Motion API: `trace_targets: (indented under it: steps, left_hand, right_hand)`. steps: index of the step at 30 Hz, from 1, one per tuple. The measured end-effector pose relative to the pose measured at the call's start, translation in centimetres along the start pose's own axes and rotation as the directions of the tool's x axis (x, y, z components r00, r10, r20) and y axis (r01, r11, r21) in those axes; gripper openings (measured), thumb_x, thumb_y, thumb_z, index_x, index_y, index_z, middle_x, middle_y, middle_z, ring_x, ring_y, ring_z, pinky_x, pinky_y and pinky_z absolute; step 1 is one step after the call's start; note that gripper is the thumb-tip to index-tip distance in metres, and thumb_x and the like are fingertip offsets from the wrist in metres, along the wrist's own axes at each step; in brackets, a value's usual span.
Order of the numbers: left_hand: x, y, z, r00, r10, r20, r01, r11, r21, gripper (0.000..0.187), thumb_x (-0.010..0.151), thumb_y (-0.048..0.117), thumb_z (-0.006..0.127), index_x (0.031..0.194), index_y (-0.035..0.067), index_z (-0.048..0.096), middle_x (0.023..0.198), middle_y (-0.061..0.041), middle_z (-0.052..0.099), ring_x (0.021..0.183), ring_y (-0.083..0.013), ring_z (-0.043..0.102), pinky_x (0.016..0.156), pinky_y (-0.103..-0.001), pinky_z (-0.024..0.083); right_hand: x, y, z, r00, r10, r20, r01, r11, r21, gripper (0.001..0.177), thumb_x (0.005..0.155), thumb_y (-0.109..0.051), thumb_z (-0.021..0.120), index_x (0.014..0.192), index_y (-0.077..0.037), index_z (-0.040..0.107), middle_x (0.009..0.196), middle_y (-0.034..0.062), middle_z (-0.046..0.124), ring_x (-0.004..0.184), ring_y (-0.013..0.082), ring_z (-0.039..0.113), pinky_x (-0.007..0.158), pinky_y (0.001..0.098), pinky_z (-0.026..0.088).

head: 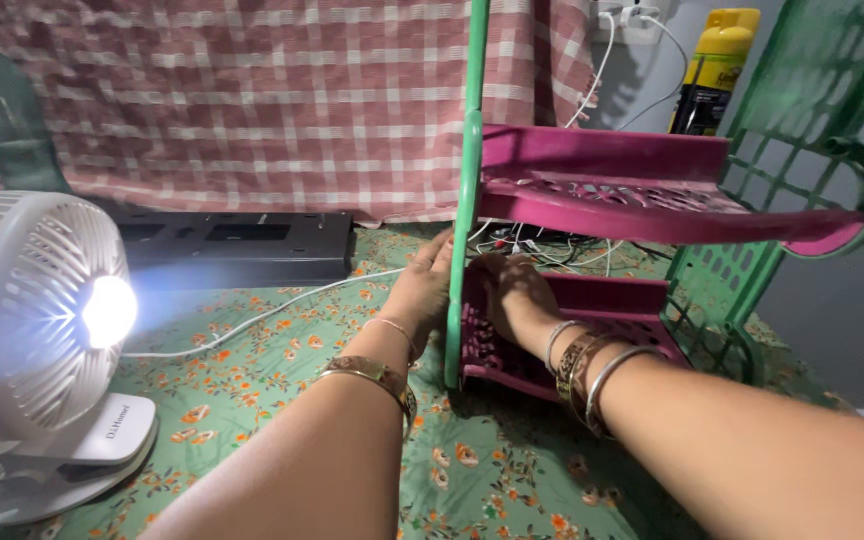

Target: The person assembles a small plastic storage rack by connecting pink trays with green side panels. They repeatedly attach and detach components, aligning slots and snapping pieces together on a table.

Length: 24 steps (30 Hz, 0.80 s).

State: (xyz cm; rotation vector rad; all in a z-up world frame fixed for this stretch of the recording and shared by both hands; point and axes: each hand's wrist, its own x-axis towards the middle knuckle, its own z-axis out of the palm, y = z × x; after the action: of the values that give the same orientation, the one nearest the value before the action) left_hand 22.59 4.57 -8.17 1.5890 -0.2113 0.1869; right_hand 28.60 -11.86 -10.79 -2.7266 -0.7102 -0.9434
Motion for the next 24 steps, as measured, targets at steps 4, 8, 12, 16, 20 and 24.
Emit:
trace_targets:
  steps: [4,8,12,16,20,24]
  left_hand:
    - [2.6,-0.9,0.2,0.989,-0.147,0.024,0.149,0.976,-0.157,0.079,0.097,0.07,0.021,0.142,0.02,0.061,0.122,-0.007,0.074,0.101,-0.0206,0.066,0.085,-0.033,0.054]
    - [4.7,-1.7,1.5,0.963,-0.256,0.086,0.269,0.882,-0.386,0.08,0.1,0.073,0.031,0.126,0.007,0.069,0.098,-0.005,0.072,0.084,-0.0177,0.064,0.071,-0.031,0.053]
    - [5.0,-1.8,1.8,0.969,-0.221,0.113,0.247,0.811,-0.53,0.066,0.099,0.068,0.044,0.113,0.006,0.063,0.077,-0.003,0.062,0.062,-0.0171,0.058,0.054,-0.033,0.05]
    - [4.6,-1.4,1.6,0.961,-0.257,0.098,0.269,0.806,-0.528,0.069,0.092,0.071,0.045,0.116,0.011,0.066,0.074,-0.001,0.061,0.059,-0.014,0.055,0.051,-0.032,0.047]
    - [4.7,-1.7,1.3,0.963,-0.267,0.035,0.254,0.857,-0.447,0.079,0.091,0.077,0.044,0.117,0.006,0.067,0.075,-0.002,0.058,0.061,-0.0144,0.051,0.052,-0.034,0.045]
    - [5.7,-2.7,0.9,0.969,-0.243,-0.056,0.223,0.945,-0.238,0.092,0.089,0.082,0.035,0.112,0.0,0.069,0.079,-0.007,0.063,0.067,-0.0183,0.055,0.056,-0.039,0.05]
  right_hand:
    - [-0.7,-0.3,-0.4,0.994,0.107,0.001,-0.106,0.981,0.163,0.025,0.1,-0.024,0.057,0.122,-0.023,0.068,0.113,0.0154,0.069,0.102,0.0344,0.067,0.089,0.0432,0.055]
    - [-1.7,-2.5,-2.4,0.957,0.268,0.108,-0.282,0.947,0.153,0.035,0.096,-0.02,0.056,0.129,-0.029,0.063,0.108,0.0133,0.069,0.093,0.03,0.067,0.083,0.0402,0.056]
    - [-1.4,-3.6,-2.9,0.905,0.352,0.237,-0.388,0.913,0.124,0.037,0.1,-0.015,0.048,0.134,-0.026,0.057,0.103,0.0132,0.068,0.089,0.0267,0.069,0.079,0.0381,0.059]
    - [-1.0,-3.0,-2.3,0.899,0.351,0.261,-0.383,0.92,0.083,0.031,0.101,-0.014,0.045,0.129,-0.02,0.058,0.1,0.013,0.068,0.091,0.0251,0.069,0.079,0.0367,0.059]
    - [-1.3,-2.7,-2.3,0.954,0.274,0.126,-0.288,0.951,0.113,0.023,0.096,-0.021,0.053,0.115,-0.02,0.066,0.105,0.0142,0.066,0.096,0.0298,0.066,0.085,0.0394,0.054]
    - [-1.1,-2.8,-2.4,0.977,0.201,0.064,-0.207,0.974,0.096,0.02,0.098,-0.025,0.053,0.113,-0.018,0.065,0.099,0.0133,0.07,0.099,0.0301,0.067,0.087,0.0414,0.054]
